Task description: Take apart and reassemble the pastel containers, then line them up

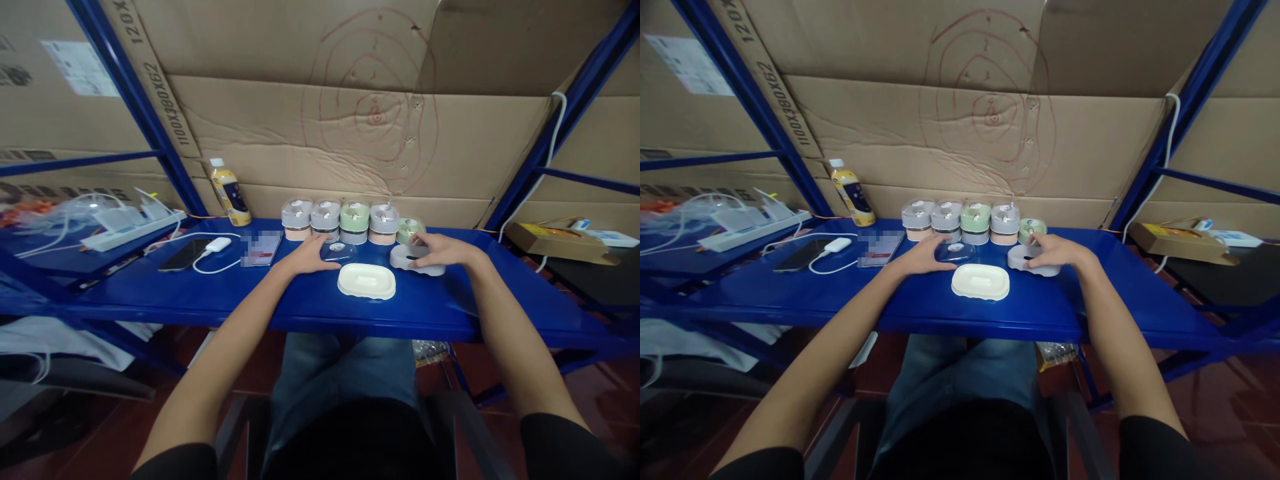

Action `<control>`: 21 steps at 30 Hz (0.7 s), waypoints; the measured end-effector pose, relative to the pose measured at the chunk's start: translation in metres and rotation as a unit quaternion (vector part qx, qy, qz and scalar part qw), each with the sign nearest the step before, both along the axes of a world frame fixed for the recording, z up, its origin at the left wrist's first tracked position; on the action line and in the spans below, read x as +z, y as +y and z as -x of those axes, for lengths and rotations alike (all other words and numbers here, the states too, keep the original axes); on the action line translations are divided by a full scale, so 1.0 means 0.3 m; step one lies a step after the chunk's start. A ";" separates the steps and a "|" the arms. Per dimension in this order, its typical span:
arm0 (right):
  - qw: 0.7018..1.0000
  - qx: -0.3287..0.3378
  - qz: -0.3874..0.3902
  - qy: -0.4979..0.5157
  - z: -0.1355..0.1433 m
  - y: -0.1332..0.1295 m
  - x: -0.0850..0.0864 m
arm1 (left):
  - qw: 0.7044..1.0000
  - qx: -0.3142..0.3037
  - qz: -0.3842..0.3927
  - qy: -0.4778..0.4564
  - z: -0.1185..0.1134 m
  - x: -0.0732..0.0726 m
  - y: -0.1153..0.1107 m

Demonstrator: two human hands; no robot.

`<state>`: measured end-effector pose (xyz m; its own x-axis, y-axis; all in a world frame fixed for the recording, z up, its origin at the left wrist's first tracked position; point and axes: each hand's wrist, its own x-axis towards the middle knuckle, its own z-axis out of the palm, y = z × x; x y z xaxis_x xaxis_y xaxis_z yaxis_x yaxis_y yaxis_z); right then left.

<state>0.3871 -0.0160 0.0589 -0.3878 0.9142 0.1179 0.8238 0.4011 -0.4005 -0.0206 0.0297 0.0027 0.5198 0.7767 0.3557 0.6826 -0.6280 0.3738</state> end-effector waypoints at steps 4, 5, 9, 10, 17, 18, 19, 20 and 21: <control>0.997 -0.025 0.039 -0.067 -0.004 0.019 -0.023 | 1.000 0.002 0.014 0.006 0.013 -0.014 0.023; 0.996 -0.023 0.035 -0.074 -0.001 0.022 -0.028 | 1.000 0.003 0.013 0.002 0.016 -0.016 0.026; 0.997 -0.015 0.024 -0.069 0.009 0.026 -0.038 | 1.000 0.013 0.022 -0.009 0.022 -0.017 0.031; 0.997 -0.023 0.029 -0.070 0.012 0.023 -0.035 | 0.999 0.018 0.030 -0.009 0.023 -0.016 0.031; 0.998 0.010 -0.063 -0.002 0.122 -0.053 0.017 | 0.999 0.023 0.041 -0.020 0.019 -0.015 0.034; 0.995 0.043 -0.086 0.019 0.155 -0.070 0.017 | 0.998 0.027 0.045 -0.018 0.018 -0.015 0.033; 0.992 0.078 -0.097 0.034 0.191 -0.086 0.012 | 0.998 0.031 0.049 -0.014 0.016 -0.014 0.032; 0.988 0.115 -0.097 0.040 0.226 -0.101 0.005 | 0.998 0.036 0.053 -0.008 0.014 -0.014 0.030; 0.984 0.144 -0.093 0.043 0.259 -0.114 -0.005 | 0.998 0.039 0.055 0.000 0.012 -0.013 0.029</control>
<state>0.3094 -0.0503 0.0574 -0.6083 0.7277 0.3168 0.6319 0.6856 -0.3613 -0.0242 0.0383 -0.0010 0.4556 0.8494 0.2663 0.7279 -0.5277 0.4379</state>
